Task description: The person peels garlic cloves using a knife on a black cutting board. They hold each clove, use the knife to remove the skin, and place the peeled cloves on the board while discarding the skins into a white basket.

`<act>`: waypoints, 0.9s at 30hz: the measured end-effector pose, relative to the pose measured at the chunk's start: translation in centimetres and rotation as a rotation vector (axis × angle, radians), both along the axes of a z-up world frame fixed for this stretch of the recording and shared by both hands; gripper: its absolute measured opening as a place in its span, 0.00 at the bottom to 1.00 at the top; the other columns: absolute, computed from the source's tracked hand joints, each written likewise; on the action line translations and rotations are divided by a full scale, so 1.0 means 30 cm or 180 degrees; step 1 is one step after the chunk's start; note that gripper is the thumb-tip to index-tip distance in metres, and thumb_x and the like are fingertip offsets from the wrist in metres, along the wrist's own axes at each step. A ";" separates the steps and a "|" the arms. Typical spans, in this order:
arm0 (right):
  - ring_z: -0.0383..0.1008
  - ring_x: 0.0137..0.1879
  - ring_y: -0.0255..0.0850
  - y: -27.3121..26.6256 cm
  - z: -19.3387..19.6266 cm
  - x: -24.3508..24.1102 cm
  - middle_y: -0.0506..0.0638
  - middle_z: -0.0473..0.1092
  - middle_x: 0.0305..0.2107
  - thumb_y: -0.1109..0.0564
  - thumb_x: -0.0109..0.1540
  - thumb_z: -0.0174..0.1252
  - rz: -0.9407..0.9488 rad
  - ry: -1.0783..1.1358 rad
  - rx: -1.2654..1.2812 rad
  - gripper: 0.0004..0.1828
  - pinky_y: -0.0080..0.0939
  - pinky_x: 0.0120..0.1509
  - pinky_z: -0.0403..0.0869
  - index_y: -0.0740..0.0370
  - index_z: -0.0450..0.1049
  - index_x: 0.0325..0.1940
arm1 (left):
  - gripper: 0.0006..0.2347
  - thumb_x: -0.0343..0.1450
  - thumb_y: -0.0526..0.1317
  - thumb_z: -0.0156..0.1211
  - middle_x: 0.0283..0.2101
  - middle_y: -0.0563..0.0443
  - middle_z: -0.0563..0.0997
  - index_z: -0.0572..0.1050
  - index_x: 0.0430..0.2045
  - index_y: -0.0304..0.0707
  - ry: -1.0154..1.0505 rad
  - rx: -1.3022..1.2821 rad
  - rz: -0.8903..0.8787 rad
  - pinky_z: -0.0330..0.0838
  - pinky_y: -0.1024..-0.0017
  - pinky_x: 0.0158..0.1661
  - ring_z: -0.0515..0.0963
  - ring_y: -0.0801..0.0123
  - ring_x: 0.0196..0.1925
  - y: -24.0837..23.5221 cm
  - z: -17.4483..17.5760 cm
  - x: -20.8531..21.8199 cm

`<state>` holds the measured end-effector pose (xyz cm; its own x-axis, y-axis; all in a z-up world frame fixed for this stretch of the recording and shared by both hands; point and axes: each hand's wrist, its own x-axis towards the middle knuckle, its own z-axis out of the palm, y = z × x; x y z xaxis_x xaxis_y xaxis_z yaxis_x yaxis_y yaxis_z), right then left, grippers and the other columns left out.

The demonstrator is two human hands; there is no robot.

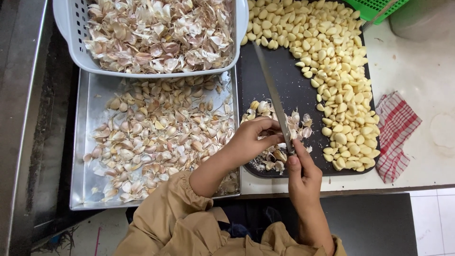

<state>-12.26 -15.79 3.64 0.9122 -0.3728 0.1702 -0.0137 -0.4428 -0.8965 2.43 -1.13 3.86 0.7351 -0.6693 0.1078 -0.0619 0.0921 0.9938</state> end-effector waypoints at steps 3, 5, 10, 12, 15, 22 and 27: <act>0.61 0.31 0.28 -0.004 0.003 0.003 0.43 0.65 0.27 0.49 0.72 0.51 0.0050 0.0093 0.0798 0.28 0.26 0.33 0.63 0.64 0.66 0.74 | 0.11 0.72 0.36 0.64 0.44 0.47 0.84 0.79 0.46 0.31 0.0127 -0.0155 -0.0023 0.81 0.72 0.46 0.86 0.68 0.46 -0.004 -0.007 -0.004; 0.58 0.26 0.28 -0.001 0.024 0.009 0.42 0.62 0.21 0.46 0.71 0.50 0.0124 0.0154 0.1307 0.30 0.25 0.27 0.59 0.62 0.65 0.75 | 0.12 0.71 0.36 0.65 0.45 0.48 0.84 0.77 0.48 0.32 0.0501 -0.0384 -0.0028 0.81 0.72 0.46 0.84 0.69 0.46 -0.011 -0.014 -0.004; 0.54 0.17 0.31 0.039 0.088 0.034 0.47 0.59 0.19 0.39 0.71 0.41 0.0416 0.0423 0.2997 0.33 0.29 0.20 0.58 0.60 0.57 0.74 | 0.10 0.75 0.35 0.61 0.40 0.45 0.84 0.73 0.49 0.33 0.1228 -0.1054 -0.0035 0.82 0.71 0.44 0.85 0.68 0.43 -0.026 -0.058 0.012; 0.55 0.17 0.31 0.068 0.090 0.047 0.47 0.59 0.20 0.39 0.71 0.40 0.0384 0.0496 0.3143 0.32 0.29 0.20 0.58 0.60 0.56 0.73 | 0.07 0.76 0.35 0.59 0.39 0.44 0.83 0.76 0.46 0.30 0.1500 -0.1127 0.0004 0.83 0.70 0.44 0.85 0.66 0.41 -0.037 -0.069 0.010; 0.55 0.17 0.32 0.086 0.087 0.056 0.48 0.59 0.20 0.38 0.71 0.39 0.0330 0.0489 0.3205 0.32 0.29 0.20 0.59 0.57 0.55 0.74 | 0.10 0.77 0.35 0.55 0.41 0.45 0.83 0.80 0.48 0.29 0.1007 -0.0519 0.0306 0.84 0.73 0.46 0.85 0.69 0.42 -0.038 -0.061 -0.012; 0.55 0.19 0.31 0.069 0.086 0.052 0.47 0.59 0.20 0.38 0.71 0.40 0.0279 0.0380 0.3029 0.33 0.28 0.22 0.58 0.55 0.55 0.77 | 0.12 0.76 0.35 0.58 0.49 0.44 0.83 0.77 0.53 0.33 0.0082 -0.0444 0.0230 0.80 0.72 0.49 0.84 0.67 0.49 -0.022 -0.006 -0.033; 0.56 0.19 0.30 0.032 0.069 0.077 0.45 0.59 0.19 0.39 0.72 0.39 0.0061 0.0280 0.2715 0.31 0.28 0.20 0.57 0.58 0.57 0.74 | 0.11 0.78 0.39 0.53 0.45 0.43 0.84 0.79 0.50 0.34 -0.0455 0.0254 0.0516 0.78 0.70 0.42 0.85 0.64 0.40 -0.014 0.020 -0.022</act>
